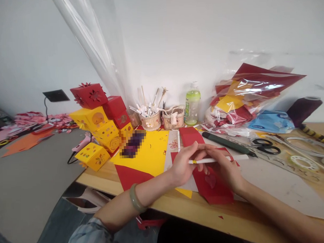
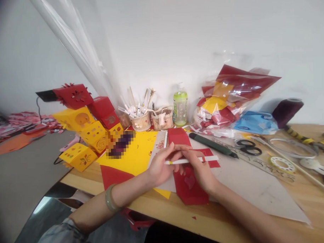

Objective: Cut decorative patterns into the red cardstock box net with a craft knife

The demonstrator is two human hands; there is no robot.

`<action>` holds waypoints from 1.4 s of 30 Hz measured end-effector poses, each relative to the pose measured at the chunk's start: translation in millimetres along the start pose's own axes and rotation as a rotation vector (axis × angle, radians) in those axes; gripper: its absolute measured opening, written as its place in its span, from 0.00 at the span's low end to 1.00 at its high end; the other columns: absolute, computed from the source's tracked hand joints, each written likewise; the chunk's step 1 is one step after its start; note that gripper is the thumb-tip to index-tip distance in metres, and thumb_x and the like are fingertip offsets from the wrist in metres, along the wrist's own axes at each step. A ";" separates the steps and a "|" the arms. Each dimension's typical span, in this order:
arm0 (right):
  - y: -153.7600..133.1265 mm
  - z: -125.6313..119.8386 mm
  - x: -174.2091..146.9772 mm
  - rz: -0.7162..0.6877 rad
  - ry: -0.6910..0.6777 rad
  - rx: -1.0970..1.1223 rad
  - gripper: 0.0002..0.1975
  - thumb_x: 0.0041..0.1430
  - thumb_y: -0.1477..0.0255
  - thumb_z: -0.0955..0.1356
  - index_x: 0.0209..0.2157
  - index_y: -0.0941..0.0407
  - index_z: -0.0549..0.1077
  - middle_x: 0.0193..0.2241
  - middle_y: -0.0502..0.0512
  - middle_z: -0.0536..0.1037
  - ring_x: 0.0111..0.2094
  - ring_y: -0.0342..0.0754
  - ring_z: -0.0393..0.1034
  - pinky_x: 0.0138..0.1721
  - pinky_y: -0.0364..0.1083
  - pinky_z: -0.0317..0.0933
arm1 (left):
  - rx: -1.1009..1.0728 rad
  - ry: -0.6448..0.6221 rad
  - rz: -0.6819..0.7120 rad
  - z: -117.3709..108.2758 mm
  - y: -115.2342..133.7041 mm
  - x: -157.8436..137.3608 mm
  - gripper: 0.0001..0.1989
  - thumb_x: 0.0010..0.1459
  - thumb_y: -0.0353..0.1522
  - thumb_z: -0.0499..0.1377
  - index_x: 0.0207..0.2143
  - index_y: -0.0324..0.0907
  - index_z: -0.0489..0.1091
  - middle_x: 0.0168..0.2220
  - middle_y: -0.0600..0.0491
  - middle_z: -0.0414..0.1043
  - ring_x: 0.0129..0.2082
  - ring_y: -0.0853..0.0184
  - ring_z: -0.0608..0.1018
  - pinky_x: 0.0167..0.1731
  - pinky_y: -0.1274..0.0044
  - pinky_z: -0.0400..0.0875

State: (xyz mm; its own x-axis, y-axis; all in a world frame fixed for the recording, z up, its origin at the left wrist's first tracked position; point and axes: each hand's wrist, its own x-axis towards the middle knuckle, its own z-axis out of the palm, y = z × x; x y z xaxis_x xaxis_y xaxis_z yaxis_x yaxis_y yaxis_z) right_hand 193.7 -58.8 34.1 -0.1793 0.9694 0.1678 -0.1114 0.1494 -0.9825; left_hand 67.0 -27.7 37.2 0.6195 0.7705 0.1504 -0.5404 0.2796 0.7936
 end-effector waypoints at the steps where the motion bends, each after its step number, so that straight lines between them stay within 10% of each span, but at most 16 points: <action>1: 0.1 0.6 -1.2 0.001 0.000 0.012 0.20 0.62 0.63 0.57 0.23 0.57 0.71 0.17 0.51 0.70 0.18 0.43 0.64 0.20 0.42 0.58 | 0.013 0.024 0.029 3.4 -2.9 -0.8 0.22 0.55 0.45 0.57 0.38 0.34 0.75 0.16 0.58 0.59 0.12 0.75 0.63 0.17 0.78 0.67; 5: -1.4 1.8 -5.2 -0.005 -0.003 0.031 0.20 0.61 0.63 0.58 0.24 0.58 0.72 0.16 0.50 0.70 0.14 0.42 0.62 0.16 0.41 0.56 | 0.049 0.112 0.105 13.9 -12.2 -1.8 0.23 0.52 0.47 0.59 0.37 0.34 0.75 0.14 0.63 0.50 0.10 0.77 0.60 0.14 0.81 0.65; 13: -5.4 2.0 -2.4 -0.059 0.018 0.041 0.19 0.60 0.65 0.60 0.20 0.57 0.71 0.14 0.49 0.69 0.16 0.41 0.61 0.19 0.41 0.55 | 0.058 0.162 0.115 23.4 -9.0 0.2 0.21 0.54 0.46 0.58 0.34 0.36 0.74 0.21 0.55 0.66 0.12 0.78 0.60 0.10 0.83 0.61; 20: -16.7 -4.5 -0.1 -0.027 0.000 0.085 0.13 0.58 0.68 0.61 0.24 0.57 0.72 0.14 0.47 0.67 0.17 0.39 0.59 0.18 0.39 0.51 | -0.280 0.035 -0.079 20.9 14.3 2.6 0.32 0.64 0.47 0.37 0.40 0.34 0.72 0.43 0.43 0.70 0.30 0.65 0.74 0.19 0.79 0.66; 42: -4.8 14.6 0.4 0.073 -0.050 0.101 0.15 0.57 0.66 0.59 0.21 0.56 0.67 0.13 0.48 0.67 0.16 0.41 0.57 0.17 0.41 0.52 | -0.225 0.304 -0.151 5.2 -5.3 9.2 0.20 0.63 0.39 0.46 0.28 0.37 0.71 0.26 0.51 0.72 0.23 0.70 0.75 0.20 0.82 0.67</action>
State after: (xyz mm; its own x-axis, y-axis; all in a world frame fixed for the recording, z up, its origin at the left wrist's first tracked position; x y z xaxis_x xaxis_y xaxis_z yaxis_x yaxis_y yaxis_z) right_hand 179.8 -62.0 40.1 -0.2386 0.9657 0.1023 -0.1936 0.0559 -0.9795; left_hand 78.5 -25.1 37.4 0.5233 0.8359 -0.1657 -0.5882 0.4951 0.6395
